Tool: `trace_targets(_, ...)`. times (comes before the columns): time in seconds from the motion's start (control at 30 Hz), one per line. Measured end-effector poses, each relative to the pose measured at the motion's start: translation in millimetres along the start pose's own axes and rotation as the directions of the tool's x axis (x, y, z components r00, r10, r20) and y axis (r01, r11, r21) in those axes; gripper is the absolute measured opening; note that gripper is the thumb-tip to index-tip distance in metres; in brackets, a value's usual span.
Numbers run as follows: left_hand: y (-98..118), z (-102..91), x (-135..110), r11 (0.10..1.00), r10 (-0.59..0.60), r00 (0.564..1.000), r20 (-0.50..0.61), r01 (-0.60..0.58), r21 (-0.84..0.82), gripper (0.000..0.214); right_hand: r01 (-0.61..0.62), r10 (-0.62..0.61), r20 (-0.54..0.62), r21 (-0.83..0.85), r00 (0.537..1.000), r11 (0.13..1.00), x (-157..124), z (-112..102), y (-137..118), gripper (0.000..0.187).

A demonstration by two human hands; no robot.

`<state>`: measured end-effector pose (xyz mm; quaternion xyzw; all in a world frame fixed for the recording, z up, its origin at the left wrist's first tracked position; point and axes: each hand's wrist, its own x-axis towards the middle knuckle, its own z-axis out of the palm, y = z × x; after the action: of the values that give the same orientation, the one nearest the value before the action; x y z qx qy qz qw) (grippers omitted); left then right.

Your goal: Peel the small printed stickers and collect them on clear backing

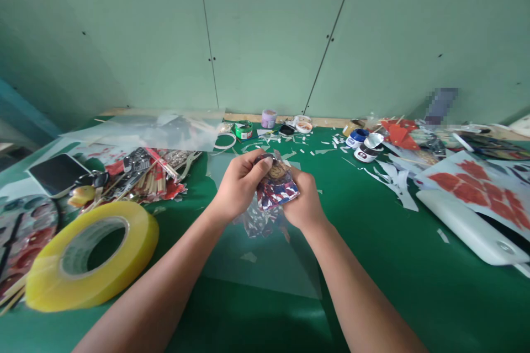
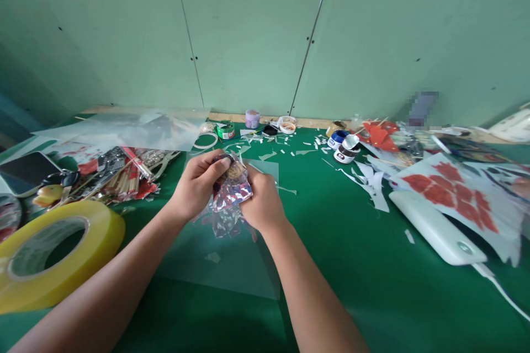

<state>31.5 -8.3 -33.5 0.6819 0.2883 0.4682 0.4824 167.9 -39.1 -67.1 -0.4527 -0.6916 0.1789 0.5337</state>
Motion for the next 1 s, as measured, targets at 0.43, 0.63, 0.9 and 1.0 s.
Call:
trace_targets(0.43,0.3,-0.8,0.5,0.996,-0.042,0.998,0.042,0.044,-0.071,0.035,0.047,-0.056,-0.049,-0.181,0.997,0.982,0.5,1.0,-3.6,0.004)
trace_targets(0.63,0.1,-3.7,1.0,0.997,-0.055,0.998,0.044,0.057,-0.055,0.035,0.028,-0.03,-0.007,-0.206,1.0,0.978,1.1,0.9,-1.5,0.009)
trace_targets(0.9,-0.6,-4.6,1.7,0.994,-0.075,0.99,0.12,0.084,-0.069,0.033,0.052,-0.064,-0.044,-0.236,0.997,0.97,1.2,1.0,-3.8,0.004)
trace_targets(1.0,-1.1,-3.8,1.7,0.991,-0.071,0.992,0.107,0.082,-0.103,0.032,0.042,-0.059,-0.058,-0.249,0.997,0.968,1.2,2.4,-5.3,0.004)
